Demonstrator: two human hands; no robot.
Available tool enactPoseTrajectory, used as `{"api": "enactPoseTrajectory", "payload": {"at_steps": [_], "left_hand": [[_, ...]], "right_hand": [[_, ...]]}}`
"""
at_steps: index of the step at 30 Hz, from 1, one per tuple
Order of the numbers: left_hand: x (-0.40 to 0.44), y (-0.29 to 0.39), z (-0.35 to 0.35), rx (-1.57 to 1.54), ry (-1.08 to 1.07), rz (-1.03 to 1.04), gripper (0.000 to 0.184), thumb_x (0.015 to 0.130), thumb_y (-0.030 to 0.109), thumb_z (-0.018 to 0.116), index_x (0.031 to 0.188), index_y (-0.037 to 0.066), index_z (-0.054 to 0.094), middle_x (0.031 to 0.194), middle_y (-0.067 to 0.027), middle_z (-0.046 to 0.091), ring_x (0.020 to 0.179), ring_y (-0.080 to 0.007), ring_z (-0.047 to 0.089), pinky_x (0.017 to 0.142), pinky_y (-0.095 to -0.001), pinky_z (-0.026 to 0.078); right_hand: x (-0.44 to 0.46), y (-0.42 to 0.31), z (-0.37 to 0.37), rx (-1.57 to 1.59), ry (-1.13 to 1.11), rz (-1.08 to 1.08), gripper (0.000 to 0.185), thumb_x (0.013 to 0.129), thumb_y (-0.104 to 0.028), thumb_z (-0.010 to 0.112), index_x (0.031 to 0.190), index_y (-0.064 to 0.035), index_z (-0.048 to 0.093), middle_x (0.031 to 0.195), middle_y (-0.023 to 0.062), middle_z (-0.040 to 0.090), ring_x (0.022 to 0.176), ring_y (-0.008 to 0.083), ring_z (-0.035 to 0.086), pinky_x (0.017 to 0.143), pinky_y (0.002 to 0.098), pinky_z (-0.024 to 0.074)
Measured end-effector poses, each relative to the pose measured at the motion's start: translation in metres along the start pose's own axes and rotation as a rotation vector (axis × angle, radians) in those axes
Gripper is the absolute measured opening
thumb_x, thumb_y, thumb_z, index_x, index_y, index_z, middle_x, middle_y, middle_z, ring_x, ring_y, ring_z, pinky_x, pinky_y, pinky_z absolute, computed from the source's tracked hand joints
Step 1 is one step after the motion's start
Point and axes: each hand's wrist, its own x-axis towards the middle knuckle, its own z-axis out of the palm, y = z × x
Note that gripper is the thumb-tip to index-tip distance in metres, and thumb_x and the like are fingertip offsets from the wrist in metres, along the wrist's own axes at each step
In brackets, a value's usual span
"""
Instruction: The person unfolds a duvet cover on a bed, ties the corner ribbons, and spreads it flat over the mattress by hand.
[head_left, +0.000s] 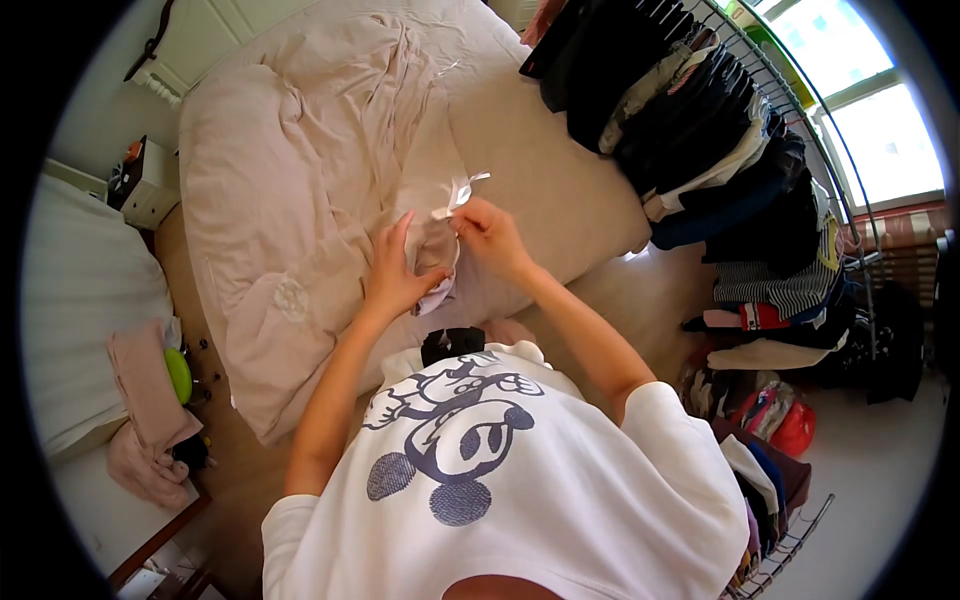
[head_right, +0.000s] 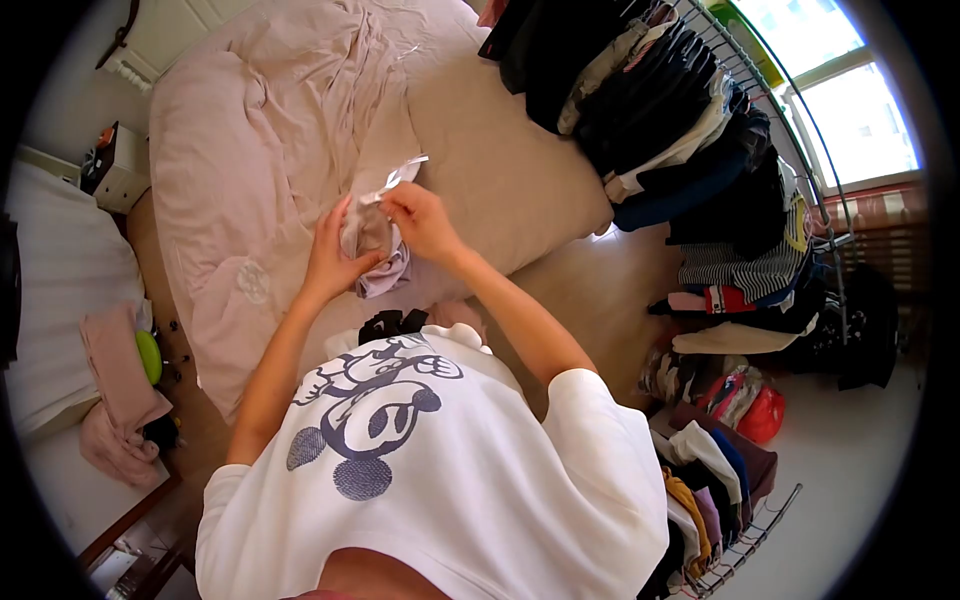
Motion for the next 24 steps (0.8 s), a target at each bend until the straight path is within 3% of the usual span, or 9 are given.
{"api": "enactPoseTrajectory", "payload": {"at_steps": [1,2,4,6,10,13,16,19,24], "left_hand": [[0.004,0.014,-0.007,-0.083,0.003,0.018,0.065,0.07,0.012,0.077,0.128,0.008,0.048,0.105,-0.0145,0.062,0.092,-0.0258,0.061,0.084,-0.0319,0.048],[0.005,0.015,-0.009,-0.189,-0.006,-0.004,0.044,0.071,0.01,0.075,0.112,0.008,0.059,0.091,-0.0095,0.064,0.079,-0.0211,0.061,0.071,-0.0296,0.047],[0.001,0.026,-0.02,-0.215,-0.076,-0.01,0.035,0.072,0.01,0.074,0.104,0.004,0.061,0.085,-0.0124,0.063,0.076,-0.0245,0.061,0.068,-0.0328,0.047],[-0.013,0.036,-0.027,-0.273,-0.071,-0.028,0.019,0.074,0.007,0.07,0.09,0.001,0.063,0.074,-0.0126,0.06,0.065,-0.0232,0.058,0.058,-0.0316,0.043],[-0.042,0.027,-0.034,-0.239,-0.114,0.035,0.014,0.076,0.006,0.07,0.087,0.0,0.066,0.073,-0.0105,0.058,0.061,-0.0201,0.054,0.055,-0.0288,0.041],[-0.067,0.027,-0.033,-0.381,-0.08,0.058,0.012,0.078,0.004,0.07,0.089,0.0,0.067,0.073,-0.009,0.058,0.06,-0.0179,0.054,0.055,-0.0281,0.041],[-0.088,0.026,-0.035,-0.469,-0.101,0.044,0.012,0.08,0.0,0.067,0.092,-0.002,0.068,0.076,-0.0083,0.06,0.064,-0.0169,0.059,0.058,-0.0271,0.046],[-0.1,0.041,-0.044,-0.502,-0.119,0.026,0.012,0.081,-0.004,0.064,0.093,-0.003,0.067,0.079,-0.0083,0.061,0.069,-0.0175,0.065,0.063,-0.026,0.051],[-0.111,0.046,-0.045,-0.451,-0.146,0.054,0.014,0.082,-0.006,0.062,0.095,-0.004,0.066,0.081,-0.0088,0.062,0.074,-0.0185,0.068,0.067,-0.0268,0.054]], "right_hand": [[-0.006,-0.017,0.008,-0.048,-0.014,-0.122,0.009,0.084,-0.002,0.064,0.093,-0.0002,0.063,0.075,0.0085,0.06,0.068,0.0192,0.058,0.064,0.0312,0.0472],[-0.012,-0.033,0.014,-0.055,-0.025,-0.152,0.01,0.083,-0.002,0.065,0.092,0.0004,0.063,0.076,0.0094,0.06,0.068,0.0206,0.058,0.065,0.031,0.0468],[-0.024,-0.054,0.022,-0.07,-0.049,-0.206,0.01,0.081,-0.002,0.066,0.09,0.0016,0.064,0.077,0.0112,0.06,0.069,0.0235,0.057,0.065,0.0304,0.0462],[-0.034,-0.062,0.018,-0.033,-0.109,-0.183,0.008,0.083,-0.003,0.065,0.091,0.0015,0.064,0.08,0.0085,0.061,0.074,0.0168,0.058,0.065,0.0286,0.047],[-0.051,-0.044,0.009,0.044,-0.168,0.186,0.008,0.085,-0.005,0.063,0.091,0.001,0.066,0.081,0.0085,0.064,0.071,0.014,0.06,0.065,0.0285,0.0482],[-0.038,-0.011,0.013,-0.019,-0.024,0.381,0.013,0.083,-0.012,0.063,0.084,0.0003,0.068,0.075,0.0124,0.066,0.065,0.0219,0.062,0.062,0.0309,0.0487],[-0.009,0.014,0.024,-0.337,-0.028,0.359,0.025,0.083,-0.022,0.065,0.089,0.001,0.068,0.074,0.0111,0.067,0.071,0.0175,0.066,0.065,0.03,0.0506],[0.021,0.034,0.049,-0.57,-0.002,0.434,0.036,0.073,-0.034,0.071,0.084,0.0001,0.069,0.076,0.0138,0.068,0.075,0.0258,0.068,0.067,0.035,0.0522],[0.048,0.047,0.078,-0.988,-0.331,0.528,0.034,0.069,-0.033,0.071,0.079,-0.0003,0.069,0.079,0.0159,0.069,0.077,0.0325,0.067,0.068,0.0399,0.0535]]}}
